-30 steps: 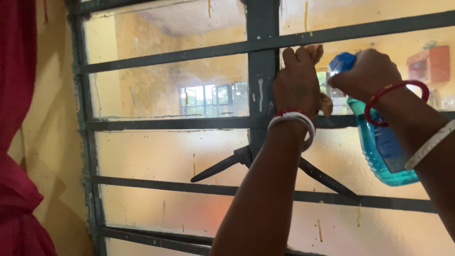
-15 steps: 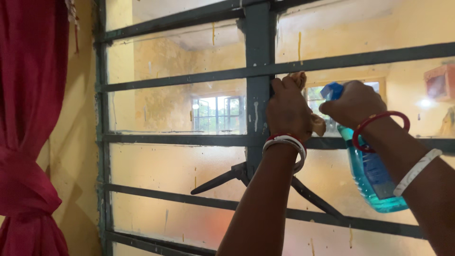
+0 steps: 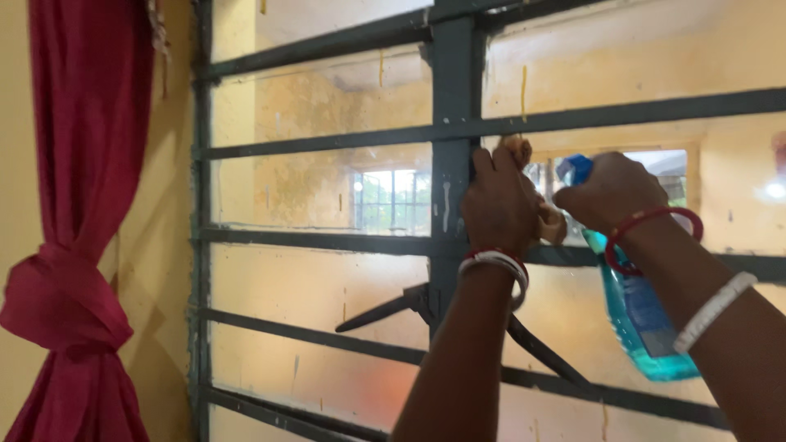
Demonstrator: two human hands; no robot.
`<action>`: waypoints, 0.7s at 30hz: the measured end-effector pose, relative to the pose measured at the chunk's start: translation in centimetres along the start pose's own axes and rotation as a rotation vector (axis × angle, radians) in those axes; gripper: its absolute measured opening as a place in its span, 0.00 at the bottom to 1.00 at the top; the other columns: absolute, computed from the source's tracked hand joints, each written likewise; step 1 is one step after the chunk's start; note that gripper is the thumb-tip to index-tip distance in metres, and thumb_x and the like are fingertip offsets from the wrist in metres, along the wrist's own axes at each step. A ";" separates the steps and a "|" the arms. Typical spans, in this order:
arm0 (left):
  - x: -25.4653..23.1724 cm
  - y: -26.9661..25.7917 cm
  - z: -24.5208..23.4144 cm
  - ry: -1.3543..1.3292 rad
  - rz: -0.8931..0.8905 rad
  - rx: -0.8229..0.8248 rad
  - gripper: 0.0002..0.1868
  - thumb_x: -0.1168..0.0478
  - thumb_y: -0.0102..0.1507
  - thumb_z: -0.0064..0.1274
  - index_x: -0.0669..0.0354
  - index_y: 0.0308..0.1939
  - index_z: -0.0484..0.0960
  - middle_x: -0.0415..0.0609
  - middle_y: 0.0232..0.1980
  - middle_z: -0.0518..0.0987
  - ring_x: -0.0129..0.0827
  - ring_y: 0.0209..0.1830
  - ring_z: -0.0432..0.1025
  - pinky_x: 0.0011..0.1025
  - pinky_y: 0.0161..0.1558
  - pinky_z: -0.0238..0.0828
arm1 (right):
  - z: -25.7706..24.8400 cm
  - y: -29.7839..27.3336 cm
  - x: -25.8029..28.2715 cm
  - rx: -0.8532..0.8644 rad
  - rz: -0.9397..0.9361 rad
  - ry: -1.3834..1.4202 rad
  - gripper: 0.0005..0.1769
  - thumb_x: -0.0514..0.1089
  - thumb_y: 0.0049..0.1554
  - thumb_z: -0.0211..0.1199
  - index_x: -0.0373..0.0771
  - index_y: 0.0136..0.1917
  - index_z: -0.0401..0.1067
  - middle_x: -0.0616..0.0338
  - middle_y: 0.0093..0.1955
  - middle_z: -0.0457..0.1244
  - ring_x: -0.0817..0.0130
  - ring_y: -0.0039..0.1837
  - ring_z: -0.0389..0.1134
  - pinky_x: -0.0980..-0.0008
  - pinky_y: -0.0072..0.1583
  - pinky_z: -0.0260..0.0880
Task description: The person sprays a liquid cleaner onto a window pane and wipes the glass with a cloth.
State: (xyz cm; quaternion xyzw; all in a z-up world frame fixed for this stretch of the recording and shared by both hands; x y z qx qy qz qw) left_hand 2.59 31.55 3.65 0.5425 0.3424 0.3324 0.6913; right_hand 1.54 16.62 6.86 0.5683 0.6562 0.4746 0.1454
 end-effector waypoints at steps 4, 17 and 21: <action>-0.1 -0.2 0.0 -0.003 -0.008 0.009 0.16 0.61 0.63 0.58 0.64 0.50 0.71 0.57 0.48 0.70 0.54 0.34 0.80 0.45 0.31 0.80 | 0.1 -0.2 0.2 0.005 0.068 -0.018 0.29 0.56 0.47 0.72 0.28 0.49 0.80 0.36 0.50 0.72 0.42 0.52 0.75 0.51 0.56 0.74; 0.5 -0.9 0.8 -0.025 0.012 -0.023 0.19 0.62 0.61 0.59 0.61 0.53 0.70 0.58 0.51 0.71 0.56 0.38 0.80 0.45 0.34 0.81 | 0.5 -0.3 -0.7 0.001 -0.049 -0.010 0.29 0.56 0.50 0.71 0.25 0.47 0.79 0.32 0.47 0.71 0.41 0.49 0.75 0.50 0.53 0.74; 1.0 -0.8 1.3 -0.064 0.017 0.008 0.22 0.60 0.58 0.58 0.61 0.53 0.70 0.57 0.50 0.71 0.56 0.37 0.80 0.42 0.32 0.82 | 0.7 0.8 -1.1 -0.065 -0.107 -0.034 0.30 0.56 0.48 0.75 0.22 0.44 0.78 0.30 0.46 0.70 0.42 0.48 0.73 0.50 0.52 0.73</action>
Point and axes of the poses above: each hand's wrist, its own y-axis towards the middle knuckle, its own z-axis out of the palm, x = y × z, the point moved 3 cm from there along y, towards the middle knuckle
